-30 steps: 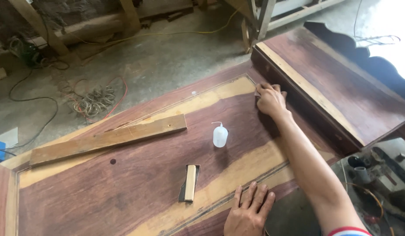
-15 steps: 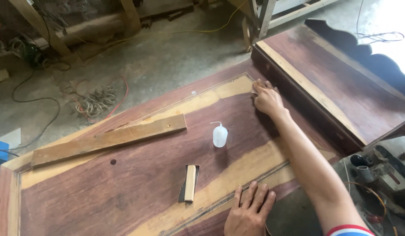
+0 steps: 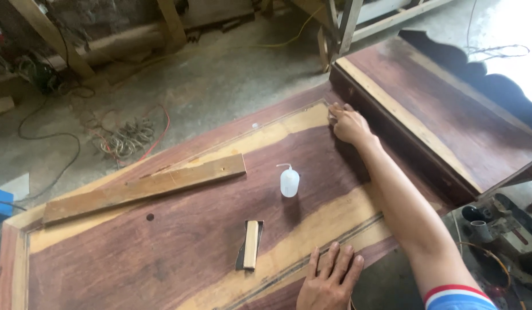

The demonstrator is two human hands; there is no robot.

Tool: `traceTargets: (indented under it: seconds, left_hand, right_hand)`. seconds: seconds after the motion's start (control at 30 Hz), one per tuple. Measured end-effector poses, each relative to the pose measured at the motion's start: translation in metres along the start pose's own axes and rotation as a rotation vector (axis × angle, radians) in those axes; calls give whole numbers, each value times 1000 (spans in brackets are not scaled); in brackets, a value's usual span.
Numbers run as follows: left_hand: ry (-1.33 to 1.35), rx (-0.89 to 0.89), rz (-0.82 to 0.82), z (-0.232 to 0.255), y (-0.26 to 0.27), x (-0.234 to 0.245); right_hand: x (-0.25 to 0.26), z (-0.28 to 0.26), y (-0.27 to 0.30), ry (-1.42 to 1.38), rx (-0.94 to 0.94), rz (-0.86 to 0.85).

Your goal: Manually sanding the surface of a wooden furniture piece using a sanding block.

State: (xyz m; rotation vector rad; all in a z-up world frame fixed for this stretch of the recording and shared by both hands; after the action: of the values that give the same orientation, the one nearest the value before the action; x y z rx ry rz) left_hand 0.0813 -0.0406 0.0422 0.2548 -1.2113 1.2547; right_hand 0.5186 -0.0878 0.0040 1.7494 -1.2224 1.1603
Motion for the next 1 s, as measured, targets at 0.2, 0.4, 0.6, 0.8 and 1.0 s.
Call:
traceTargets:
  seconds: [0.2,0.4,0.6,0.8,1.0]
  left_hand:
    - [-122,-51,101,4,1,3]
    - [-187,-46,193,4,1,2]
    - [-191,-46,194,-2,5,-6]
    - [-97,-28,49,3,1,5]
    - [-148,-19,161,0,4,1]
  right_hand:
    - [8,-20,61,20,-46,-7]
    - [20,-23,19,72,-62,-22]
    - [7,-12,-23,34,28,-10]
    - [21,-21,30,121,-18,-38]
    - [16,-16,-36,157,11,-19]
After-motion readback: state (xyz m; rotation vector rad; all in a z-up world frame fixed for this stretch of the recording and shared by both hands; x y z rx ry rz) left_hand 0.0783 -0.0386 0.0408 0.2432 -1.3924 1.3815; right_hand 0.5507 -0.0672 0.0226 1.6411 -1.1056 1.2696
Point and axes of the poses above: each hand's wrist, its own y-axis away from the middle knuckle, its own x-axis out of the back of the hand, z = x × y, the point moved 10 cm from there along -y, towards the middle knuckle, and after that the axes turned 1 degree about -y, right-handed, at the moved point
